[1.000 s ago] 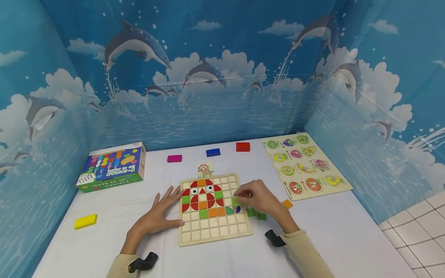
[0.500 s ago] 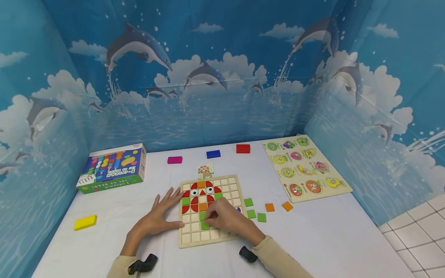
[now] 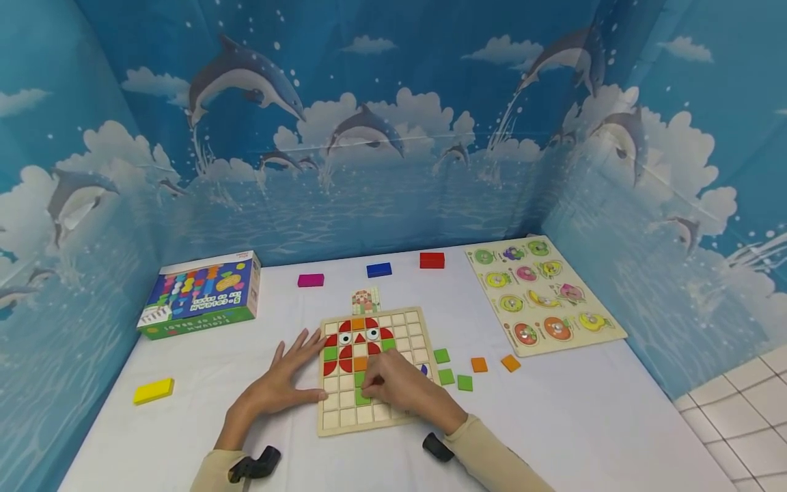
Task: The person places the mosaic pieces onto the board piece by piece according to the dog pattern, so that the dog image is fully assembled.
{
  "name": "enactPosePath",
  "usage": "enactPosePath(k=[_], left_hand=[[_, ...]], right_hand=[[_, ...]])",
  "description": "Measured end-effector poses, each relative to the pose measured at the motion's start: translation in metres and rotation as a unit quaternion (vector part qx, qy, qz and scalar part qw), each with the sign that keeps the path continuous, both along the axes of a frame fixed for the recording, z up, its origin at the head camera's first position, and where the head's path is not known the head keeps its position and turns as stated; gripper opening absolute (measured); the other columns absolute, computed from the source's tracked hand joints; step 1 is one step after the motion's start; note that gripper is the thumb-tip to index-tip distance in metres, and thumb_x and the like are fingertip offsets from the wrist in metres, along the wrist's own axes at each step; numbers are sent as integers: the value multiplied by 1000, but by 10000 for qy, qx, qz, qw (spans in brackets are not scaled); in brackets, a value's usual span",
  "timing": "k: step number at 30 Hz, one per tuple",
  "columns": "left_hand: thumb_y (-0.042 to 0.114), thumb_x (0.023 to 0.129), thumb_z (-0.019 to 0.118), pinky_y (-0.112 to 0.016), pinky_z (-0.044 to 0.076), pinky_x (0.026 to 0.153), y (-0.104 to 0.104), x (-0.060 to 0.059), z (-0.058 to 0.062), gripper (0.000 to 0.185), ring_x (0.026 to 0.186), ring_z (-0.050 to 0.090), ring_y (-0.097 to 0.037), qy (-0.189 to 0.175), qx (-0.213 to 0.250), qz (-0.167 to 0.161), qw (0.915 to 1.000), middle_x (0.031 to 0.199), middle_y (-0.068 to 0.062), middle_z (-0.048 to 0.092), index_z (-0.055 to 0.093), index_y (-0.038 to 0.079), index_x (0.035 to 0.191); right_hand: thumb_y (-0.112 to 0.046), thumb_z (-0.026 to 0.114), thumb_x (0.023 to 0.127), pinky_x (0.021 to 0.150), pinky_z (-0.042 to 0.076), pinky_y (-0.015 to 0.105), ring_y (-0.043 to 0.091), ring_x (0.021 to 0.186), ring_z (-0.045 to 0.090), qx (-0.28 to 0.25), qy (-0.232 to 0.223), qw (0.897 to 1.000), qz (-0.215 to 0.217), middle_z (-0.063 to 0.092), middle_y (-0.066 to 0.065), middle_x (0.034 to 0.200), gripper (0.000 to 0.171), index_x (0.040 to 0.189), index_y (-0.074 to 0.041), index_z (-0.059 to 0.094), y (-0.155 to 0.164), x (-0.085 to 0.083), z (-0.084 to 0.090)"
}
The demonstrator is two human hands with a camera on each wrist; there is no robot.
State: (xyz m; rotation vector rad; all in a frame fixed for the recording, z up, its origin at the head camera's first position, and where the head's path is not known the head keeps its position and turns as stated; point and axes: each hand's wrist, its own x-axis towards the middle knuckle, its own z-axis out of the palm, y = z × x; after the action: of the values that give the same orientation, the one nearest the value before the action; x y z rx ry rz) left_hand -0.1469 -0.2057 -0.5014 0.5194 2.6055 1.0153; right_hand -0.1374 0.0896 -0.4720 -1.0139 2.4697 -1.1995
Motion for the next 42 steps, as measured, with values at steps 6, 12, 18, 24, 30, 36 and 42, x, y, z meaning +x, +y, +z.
enactPosePath(k=[6, 12, 18, 24, 30, 36, 42], left_hand=[[48, 86, 91, -62, -16, 131, -1, -1, 0, 106, 169, -3, -28, -25, 16, -11, 10000, 181, 4, 15, 32, 26, 172], [48, 86, 90, -62, -16, 131, 0, -1, -1, 106, 169, -3, -27, 3, 7, -19, 10000, 181, 5, 15, 32, 26, 172], [48, 85, 91, -61, -16, 131, 2, -1, -1, 107, 169, -3, -27, 23, -8, -28, 10000, 181, 6, 15, 32, 26, 172], [48, 85, 91, -62, -16, 131, 2, -2, -1, 107, 169, -3, -27, 2, 5, -29, 10000, 181, 5, 15, 32, 26, 172], [47, 84, 92, -61, -15, 131, -1, -1, 2, 108, 169, -3, -26, 20, -40, 44, 10000, 181, 6, 15, 32, 26, 172], [47, 84, 92, -60, -16, 131, 0, -3, 1, 108, 169, -4, -26, -17, 14, 28, 10000, 181, 6, 15, 32, 26, 171], [47, 83, 93, -59, -15, 132, 1, -3, -1, 108, 169, -3, -26, -1, 10, 42, 10000, 180, 7, 16, 33, 26, 171]], right_hand=[[-5, 86, 91, 66, 57, 19, -1, 74, 63, 14, 2, 10000, -83, 75, -5, 80, 5, 87, -6, 86, -1, 1, 0], [-9, 86, 93, 67, 56, 20, 0, 74, 60, 102, 298, 9993, -186, 74, -10, 82, 3, 90, -11, 86, 4, 1, 1], [-14, 86, 94, 66, 54, 21, 2, 76, 57, 185, 716, 9964, -417, 74, -13, 91, 6, 100, -13, 86, 31, -7, 6], [-13, 88, 92, 68, 56, 26, 9, 78, 61, 87, 698, 9938, -861, 72, -10, 91, 15, 106, -9, 84, 80, -15, 0], [-13, 93, 86, 67, 53, 26, 18, 80, 62, -42, 779, 9902, -1159, 76, -3, 98, 24, 108, -11, 83, 125, -22, -7], [-13, 94, 83, 67, 48, 26, 18, 82, 60, 53, 560, 9858, -1582, 76, -2, 99, 27, 108, -13, 84, 167, -20, -2], [-14, 97, 80, 67, 48, 25, 18, 82, 60, 327, 355, 9862, -1583, 74, -2, 98, 31, 108, -13, 83, 195, -16, -3]])
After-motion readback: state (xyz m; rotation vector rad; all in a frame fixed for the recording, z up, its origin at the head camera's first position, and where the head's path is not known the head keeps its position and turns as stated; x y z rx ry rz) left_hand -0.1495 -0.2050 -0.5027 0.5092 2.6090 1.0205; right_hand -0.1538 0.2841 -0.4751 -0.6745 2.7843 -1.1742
